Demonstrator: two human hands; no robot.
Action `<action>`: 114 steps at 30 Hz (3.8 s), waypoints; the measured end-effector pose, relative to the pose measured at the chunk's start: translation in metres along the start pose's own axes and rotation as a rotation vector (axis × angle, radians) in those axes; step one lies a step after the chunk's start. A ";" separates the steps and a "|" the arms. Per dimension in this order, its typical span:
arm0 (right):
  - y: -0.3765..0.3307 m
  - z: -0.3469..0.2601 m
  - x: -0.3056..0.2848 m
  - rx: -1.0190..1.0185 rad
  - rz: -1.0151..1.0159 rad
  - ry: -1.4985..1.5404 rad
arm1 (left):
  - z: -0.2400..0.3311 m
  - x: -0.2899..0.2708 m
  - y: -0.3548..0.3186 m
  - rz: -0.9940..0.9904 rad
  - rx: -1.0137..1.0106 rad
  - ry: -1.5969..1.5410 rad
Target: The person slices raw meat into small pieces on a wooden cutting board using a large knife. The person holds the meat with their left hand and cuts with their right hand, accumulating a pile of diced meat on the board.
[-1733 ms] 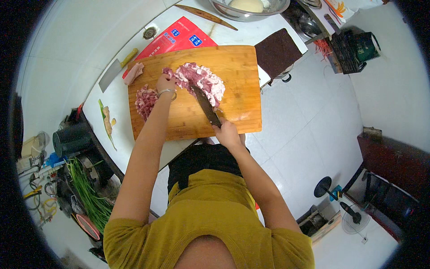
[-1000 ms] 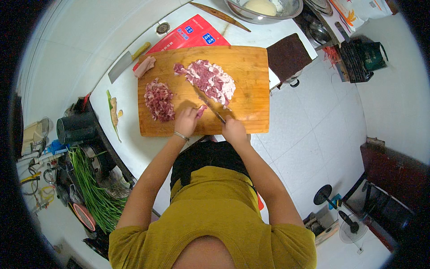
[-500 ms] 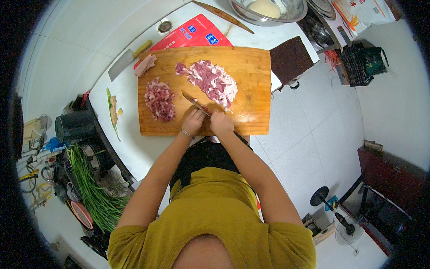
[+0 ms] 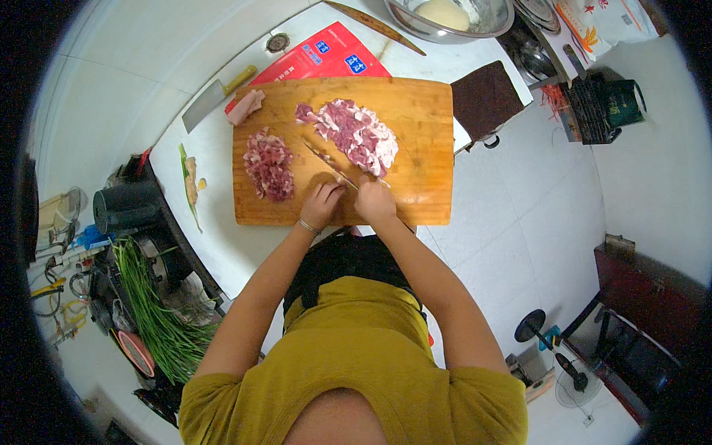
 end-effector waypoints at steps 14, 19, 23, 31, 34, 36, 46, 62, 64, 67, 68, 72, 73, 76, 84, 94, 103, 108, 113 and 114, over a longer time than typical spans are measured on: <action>-0.004 -0.010 0.038 -0.019 -0.159 -0.125 | -0.009 0.016 -0.006 0.042 0.038 -0.031; -0.045 0.028 0.014 0.128 -0.209 -0.121 | -0.001 -0.002 0.004 0.098 0.036 -0.043; -0.023 0.009 0.017 0.043 -0.187 -0.103 | -0.001 0.000 -0.002 0.023 0.034 -0.072; -0.025 -0.006 -0.001 0.005 -0.074 -0.070 | -0.004 -0.013 -0.008 0.043 0.015 -0.001; -0.035 -0.005 0.007 -0.002 -0.072 -0.106 | -0.005 -0.008 -0.010 0.056 0.022 0.000; -0.033 -0.012 0.016 -0.002 -0.111 -0.117 | -0.006 -0.006 -0.010 0.067 0.028 0.003; -0.053 0.024 0.025 0.110 -0.220 -0.159 | -0.005 -0.004 -0.007 0.054 0.052 0.039; -0.039 -0.010 0.004 0.020 -0.159 -0.116 | 0.004 -0.022 -0.009 0.077 0.064 0.034; -0.038 -0.013 0.010 0.009 -0.162 -0.106 | -0.003 -0.008 -0.016 0.091 0.041 0.025; -0.025 -0.021 0.030 -0.031 -0.171 -0.127 | -0.004 -0.001 -0.019 0.081 0.051 0.031; -0.021 -0.024 0.034 -0.049 -0.172 -0.139 | -0.003 -0.002 -0.017 0.073 0.064 0.039; -0.022 -0.014 0.038 0.026 -0.221 -0.138 | -0.008 0.003 -0.016 -0.018 0.028 0.042; -0.032 -0.002 0.032 0.057 -0.200 -0.117 | -0.006 0.002 -0.015 0.009 0.052 0.053; -0.056 0.018 0.022 0.081 -0.184 -0.155 | -0.005 0.002 -0.014 0.040 0.044 0.045; -0.019 -0.024 0.039 0.039 -0.129 -0.134 | -0.005 -0.002 -0.016 0.078 0.031 0.024; -0.051 0.010 0.023 0.050 -0.222 -0.107 | 0.000 -0.010 -0.016 0.125 -0.009 0.018; 0.009 -0.009 0.009 0.074 -0.093 -0.029 | 0.000 -0.021 -0.010 0.126 -0.009 -0.005; -0.036 -0.004 0.005 0.036 -0.127 -0.032 | -0.004 -0.014 -0.017 0.067 -0.002 0.002; -0.040 -0.008 0.032 0.043 -0.171 -0.034 | -0.006 -0.008 -0.023 0.090 0.047 0.004; -0.031 -0.015 0.040 0.022 -0.190 -0.040 | -0.006 -0.009 -0.021 0.091 0.045 0.003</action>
Point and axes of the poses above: each hand's wrist, its own y-axis towards the middle knuckle, its own x-axis out of the palm, z = x × y, the point moved 9 cm from there along y, towards the middle knuckle, and after that the axes turned 13 degrees about z, right-handed, at the moved point
